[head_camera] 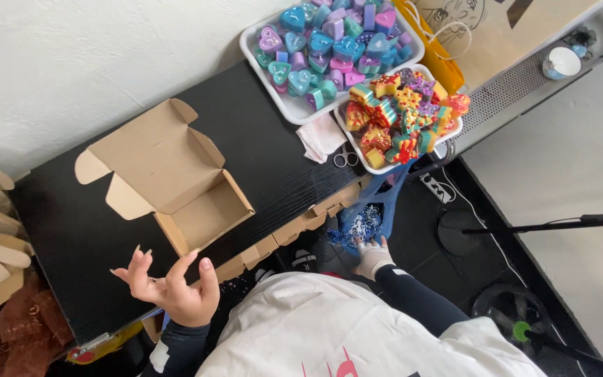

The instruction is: Assembling cardboard boxes and filling them with colorful heart-shaped wax melts.

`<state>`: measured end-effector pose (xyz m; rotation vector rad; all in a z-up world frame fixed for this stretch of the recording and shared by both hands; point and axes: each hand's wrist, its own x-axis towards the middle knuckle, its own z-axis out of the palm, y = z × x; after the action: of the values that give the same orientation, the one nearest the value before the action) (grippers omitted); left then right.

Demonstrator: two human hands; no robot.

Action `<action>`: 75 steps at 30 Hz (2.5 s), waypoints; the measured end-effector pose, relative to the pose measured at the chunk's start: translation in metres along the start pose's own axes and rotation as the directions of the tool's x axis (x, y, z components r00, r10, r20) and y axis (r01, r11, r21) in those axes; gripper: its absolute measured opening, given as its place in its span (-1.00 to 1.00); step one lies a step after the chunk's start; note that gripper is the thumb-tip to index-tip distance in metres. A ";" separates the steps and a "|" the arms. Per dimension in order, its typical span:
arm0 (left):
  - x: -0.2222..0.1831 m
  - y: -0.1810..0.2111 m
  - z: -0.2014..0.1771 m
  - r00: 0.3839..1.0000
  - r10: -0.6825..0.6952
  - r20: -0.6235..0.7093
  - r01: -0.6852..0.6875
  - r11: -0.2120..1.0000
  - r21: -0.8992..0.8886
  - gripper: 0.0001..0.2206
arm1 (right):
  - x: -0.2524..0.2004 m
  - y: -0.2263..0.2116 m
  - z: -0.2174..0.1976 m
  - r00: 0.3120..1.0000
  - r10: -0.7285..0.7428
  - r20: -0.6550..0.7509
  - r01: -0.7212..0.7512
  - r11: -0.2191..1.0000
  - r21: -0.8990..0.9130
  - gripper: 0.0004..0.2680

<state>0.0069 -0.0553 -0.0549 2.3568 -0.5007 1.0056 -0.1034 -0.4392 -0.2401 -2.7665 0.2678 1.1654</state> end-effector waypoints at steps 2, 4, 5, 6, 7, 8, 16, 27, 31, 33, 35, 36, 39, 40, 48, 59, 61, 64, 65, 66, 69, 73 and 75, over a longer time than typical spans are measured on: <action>0.002 0.005 0.003 1.000 0.009 0.022 -0.009 1.000 -0.005 -0.82 | 0.031 0.012 0.053 0.999 -0.013 -0.048 0.007 0.992 -0.125 -0.40; 0.004 0.011 0.005 0.999 0.015 0.043 -0.014 1.000 -0.005 -0.82 | 0.053 0.021 0.090 0.995 -0.037 -0.093 0.012 0.968 -0.251 -0.53; 0.006 0.014 0.004 0.998 -0.015 0.066 0.016 1.000 -0.015 -0.83 | 0.059 0.024 0.100 0.995 -0.059 -0.083 0.034 0.961 -0.274 -0.68; 0.008 0.017 0.003 0.995 -0.046 0.088 0.048 0.999 -0.022 -0.85 | 0.065 0.026 0.110 0.994 -0.082 -0.074 0.056 0.952 -0.300 -0.76; 0.004 0.014 0.005 0.995 -0.049 0.092 0.051 0.998 -0.021 -0.85 | 0.065 0.027 0.108 0.994 -0.083 -0.069 0.058 0.952 -0.300 -0.76; 0.002 0.010 0.007 0.997 -0.007 0.075 0.008 1.000 -0.017 -0.86 | 0.067 0.027 0.106 0.996 -0.070 -0.052 0.057 0.973 -0.222 -0.79; 0.001 0.031 0.024 0.856 0.503 -0.114 -0.515 0.816 -0.263 -0.88 | 0.030 0.024 0.071 0.992 -0.041 -0.123 0.048 0.997 0.061 -0.86; -0.032 0.134 0.160 0.237 0.461 0.855 0.412 0.749 -0.518 -0.71 | -0.032 -0.008 0.014 0.968 -0.184 -0.171 0.228 0.929 0.292 -0.84; -0.108 0.127 0.233 0.254 0.326 0.911 0.382 0.831 -0.404 -0.74 | -0.052 -0.017 0.005 0.949 -0.204 -0.242 0.278 0.901 0.334 -0.83; -0.146 0.118 0.261 0.233 0.294 0.927 0.273 0.895 -0.353 -0.79 | -0.060 -0.018 0.003 0.957 -0.186 -0.223 0.258 0.894 0.366 -0.83; -0.159 0.110 0.269 0.285 0.281 0.916 0.296 0.883 -0.363 -0.81 | -0.062 -0.015 0.010 0.963 -0.163 -0.213 0.239 0.883 0.405 -0.83; -0.165 0.106 0.273 0.338 0.262 0.904 0.319 0.872 -0.372 -0.82 | -0.063 -0.012 0.013 0.968 -0.145 -0.204 0.223 0.870 0.440 -0.83; -0.125 0.106 0.245 -0.035 0.193 0.981 0.695 0.710 -0.115 -0.75 | -0.054 0.007 0.036 0.958 -0.087 -0.274 0.230 0.803 0.550 -0.86; -0.134 0.100 0.247 -0.034 0.194 0.980 0.694 0.710 -0.117 -0.75 | -0.055 0.011 0.033 0.958 -0.086 -0.275 0.230 0.803 0.550 -0.86; -0.127 0.088 0.226 -0.204 0.257 0.945 0.950 0.286 0.127 -0.70 | -0.061 0.004 -0.031 0.676 -0.127 -0.726 0.596 0.673 0.438 -0.44; -0.123 0.072 0.213 -0.150 0.211 0.966 0.975 0.192 0.110 -0.66 | -0.008 0.020 -0.032 0.860 0.041 -0.509 0.334 0.709 0.621 -0.65; -0.120 0.073 0.209 -0.138 0.211 0.968 0.978 0.186 0.099 -0.64 | -0.002 0.036 -0.012 0.871 0.162 -0.463 0.349 0.460 0.816 -0.64; -0.119 0.075 0.210 -0.124 0.201 0.972 0.980 0.181 0.088 -0.63 | -0.007 0.048 -0.001 0.949 0.187 -0.253 0.295 -0.248 0.923 -0.77; -0.122 0.076 0.211 -0.126 0.169 0.978 0.967 0.240 0.083 -0.59 | -0.025 0.037 -0.022 0.943 0.183 -0.280 0.333 -0.437 0.836 -0.75; -0.125 0.075 0.212 -0.128 0.136 0.982 0.951 0.299 0.082 -0.56 | -0.042 0.025 -0.042 0.934 0.184 -0.305 0.352 -0.608 0.711 -0.72; -0.106 0.084 0.199 0.283 0.272 0.920 0.825 0.420 -0.378 -0.47 | -0.025 0.046 0.005 0.658 0.020 -0.753 0.516 0.716 0.470 -0.77; -0.053 0.114 0.166 0.243 0.258 0.935 0.659 0.663 -0.354 -0.24 | -0.019 0.022 0.007 0.786 0.080 -0.613 0.591 0.194 0.783 -0.80; -0.040 0.125 0.158 0.226 0.215 0.950 0.545 0.781 -0.306 -0.17 | -0.008 0.012 0.013 0.953 0.089 -0.289 0.280 -0.623 0.730 -0.71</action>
<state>0.0026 -0.2432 -0.1374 2.0169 -0.7852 -0.8976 -0.1204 -0.4476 -0.2444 -0.7895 0.5941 -0.0379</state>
